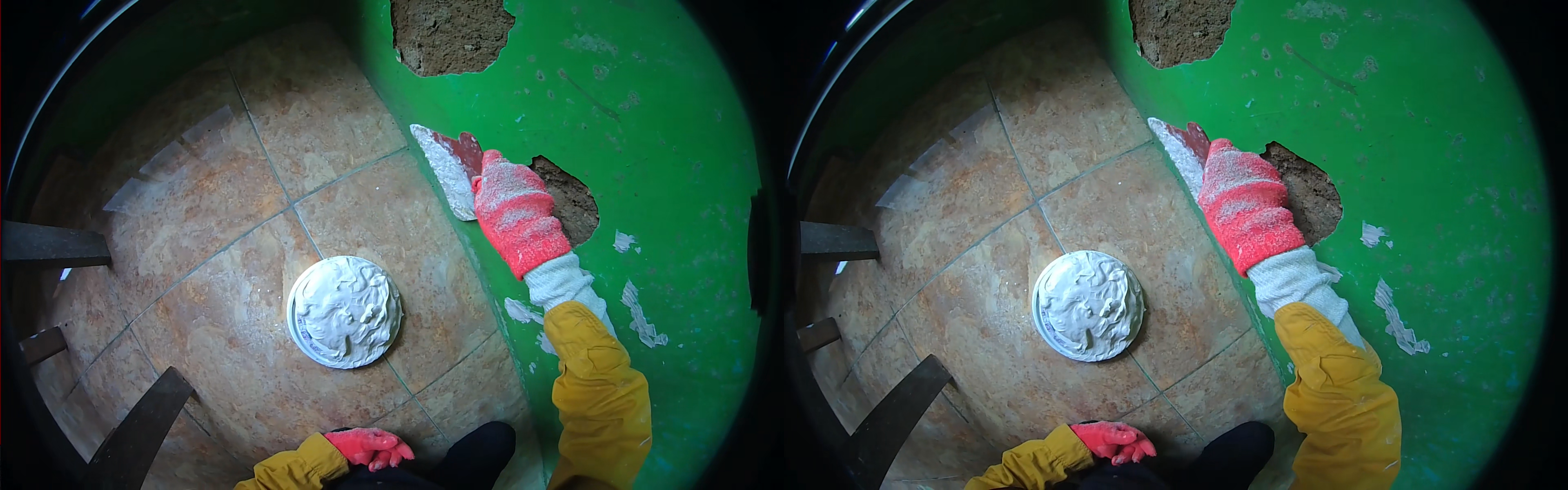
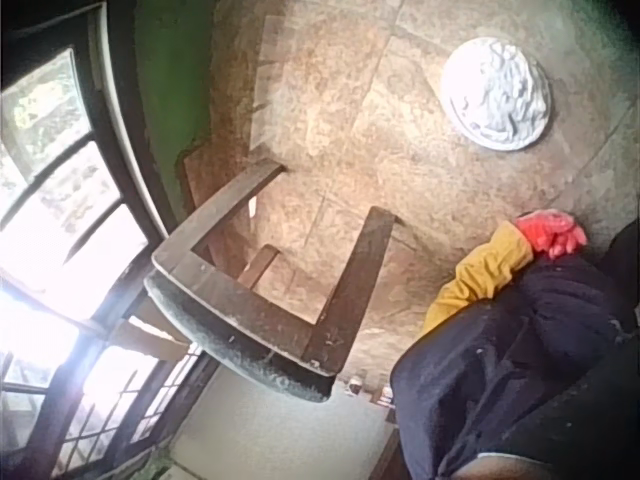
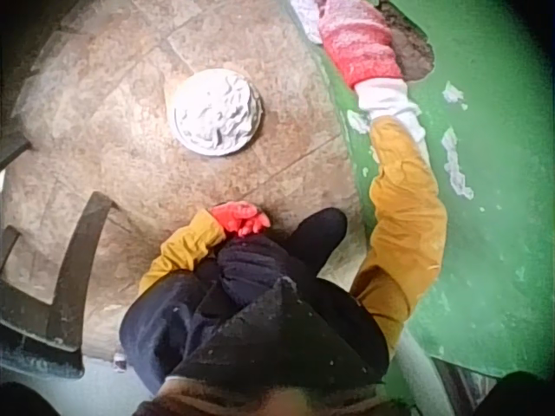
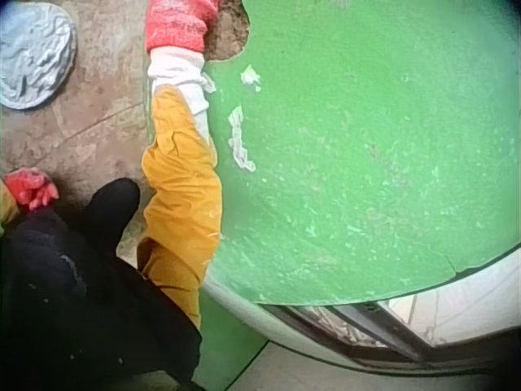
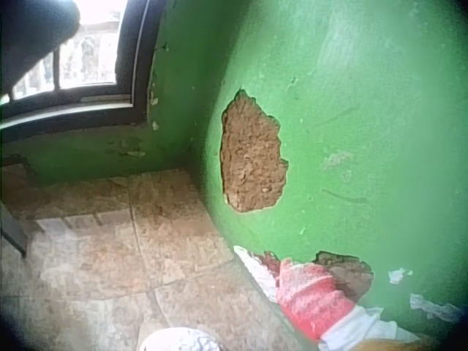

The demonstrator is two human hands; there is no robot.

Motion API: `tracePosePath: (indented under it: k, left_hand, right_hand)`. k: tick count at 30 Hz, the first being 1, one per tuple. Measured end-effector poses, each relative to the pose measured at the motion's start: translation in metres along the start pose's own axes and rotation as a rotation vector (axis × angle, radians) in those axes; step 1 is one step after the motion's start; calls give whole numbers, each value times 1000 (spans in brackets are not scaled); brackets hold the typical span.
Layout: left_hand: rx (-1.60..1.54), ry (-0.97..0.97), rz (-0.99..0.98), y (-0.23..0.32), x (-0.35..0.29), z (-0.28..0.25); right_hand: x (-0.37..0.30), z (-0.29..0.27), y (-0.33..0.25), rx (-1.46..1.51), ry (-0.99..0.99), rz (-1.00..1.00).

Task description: The person patches a wall by scooping putty from a plate with a putty knife and applying it over the damaged areas of the wall.

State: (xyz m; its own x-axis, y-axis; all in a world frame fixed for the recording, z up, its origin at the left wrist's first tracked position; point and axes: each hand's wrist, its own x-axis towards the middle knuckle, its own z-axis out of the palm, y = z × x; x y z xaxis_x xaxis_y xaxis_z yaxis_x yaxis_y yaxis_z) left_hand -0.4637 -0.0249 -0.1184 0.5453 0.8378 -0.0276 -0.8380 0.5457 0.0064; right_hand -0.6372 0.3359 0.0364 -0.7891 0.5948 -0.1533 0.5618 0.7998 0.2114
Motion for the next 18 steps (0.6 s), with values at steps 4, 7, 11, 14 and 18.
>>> tracePosePath:
  k: [4, 7, 11, 14, 18]
  left_hand:
    - [13, 12, -18, 2, -1, 1]
    - [7, 21, -18, 2, 0, 1]
    - [17, 33, -22, 5, -1, 3]
    - [-4, 8, 45, 1, -1, 1]
    - [1, -7, 30, 4, 2, 2]
  right_hand:
    - [12, 6, -4, 8, -22, 19]
    - [23, 10, -9, 4, -41, -16]
    - [30, 2, -11, -50, -91, -13]
    - [30, -1, -12, -69, -88, -42]
    - [22, -19, -5, -113, -90, -40]
